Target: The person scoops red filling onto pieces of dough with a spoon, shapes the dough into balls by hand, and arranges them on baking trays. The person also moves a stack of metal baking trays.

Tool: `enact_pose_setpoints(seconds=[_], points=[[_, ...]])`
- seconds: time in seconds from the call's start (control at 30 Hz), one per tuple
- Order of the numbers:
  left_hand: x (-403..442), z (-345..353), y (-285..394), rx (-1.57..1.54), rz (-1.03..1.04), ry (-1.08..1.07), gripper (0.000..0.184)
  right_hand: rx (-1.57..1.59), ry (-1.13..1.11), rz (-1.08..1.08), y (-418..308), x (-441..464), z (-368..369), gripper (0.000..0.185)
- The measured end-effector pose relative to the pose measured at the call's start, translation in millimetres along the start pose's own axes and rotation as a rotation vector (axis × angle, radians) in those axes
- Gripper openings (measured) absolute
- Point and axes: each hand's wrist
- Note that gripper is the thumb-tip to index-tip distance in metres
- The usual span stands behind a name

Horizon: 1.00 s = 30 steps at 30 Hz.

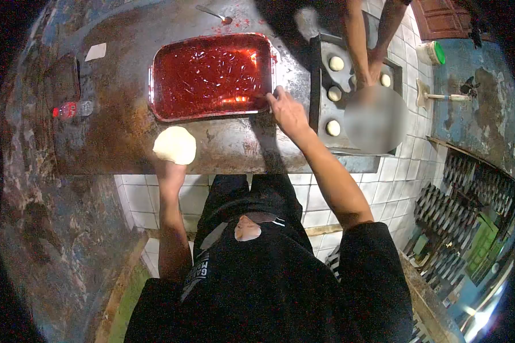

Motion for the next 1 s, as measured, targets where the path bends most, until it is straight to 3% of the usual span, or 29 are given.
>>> enact_pose_setpoints(seconds=[0.03, 0.17, 0.23, 0.3, 0.33, 0.37, 0.43, 0.5, 0.53, 0.57, 0.63, 0.7, 0.8, 0.9, 1.0], points=[[0, -2, -5, 0.130, 0.061, -0.022, 0.027, -0.001, -0.001, -0.005, 0, 2, 3, 0.024], [-4, -7, -7, 0.118, 0.082, -0.008, 0.026, -0.057, -0.105, -0.027, -12, 10, 3, 0.022], [-4, -8, -2, 0.012, -0.065, -0.025, 0.025, -0.071, -0.170, -0.014, -15, 13, 2, 0.024], [-3, -8, -9, 0.042, -0.033, -0.027, 0.026, -0.014, -0.379, 0.180, -15, 21, 3, 0.023], [-2, -9, -10, 0.073, 0.000, -0.034, 0.026, -0.013, -0.378, 0.177, -12, 22, 4, 0.023], [-2, -7, -10, 0.076, 0.000, -0.033, 0.026, 0.105, -0.331, 0.170, -6, 22, 4, 0.023], [4, -7, 9, -0.304, -0.276, -0.025, 0.029, 0.225, -0.279, 0.161, 1, 23, -4, 0.028], [7, 3, -5, -0.341, -0.253, -0.038, 0.034, 0.814, -0.540, 0.115, 5, 28, -20, 0.025], [9, 7, -11, -0.380, -0.234, -0.053, 0.039, 0.885, -0.544, 0.099, -12, 23, -46, 0.026], [14, 8, -6, -0.305, -0.228, -0.051, 0.039, 1.109, -0.517, 0.024, -26, 17, -60, 0.024], [21, 14, -4, -0.275, -0.156, -0.078, 0.041, 1.170, -0.364, -0.059, -61, 2, -89, 0.023], [30, 10, 26, -0.235, -0.102, -0.118, 0.039, 0.908, -0.115, -0.251, -92, -10, -114, 0.022], [36, 8, 49, -0.313, 0.017, -0.106, 0.029, 0.609, 0.076, -0.290, -126, -30, -123, 0.044], [42, 11, 45, -0.314, 0.024, -0.117, 0.028, 0.496, 0.141, -0.223, -126, -50, -96, 0.049], [37, 26, 28, -0.267, -0.004, -0.144, 0.028, 0.624, 0.242, -0.123, -113, -74, -49, 0.039]])
Point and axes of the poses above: each hand's wrist, its own x-axis towards the middle knuckle, its own z-axis out of the palm, y = z × x, and after that the axes turned 7 degrees about -y, right-handed
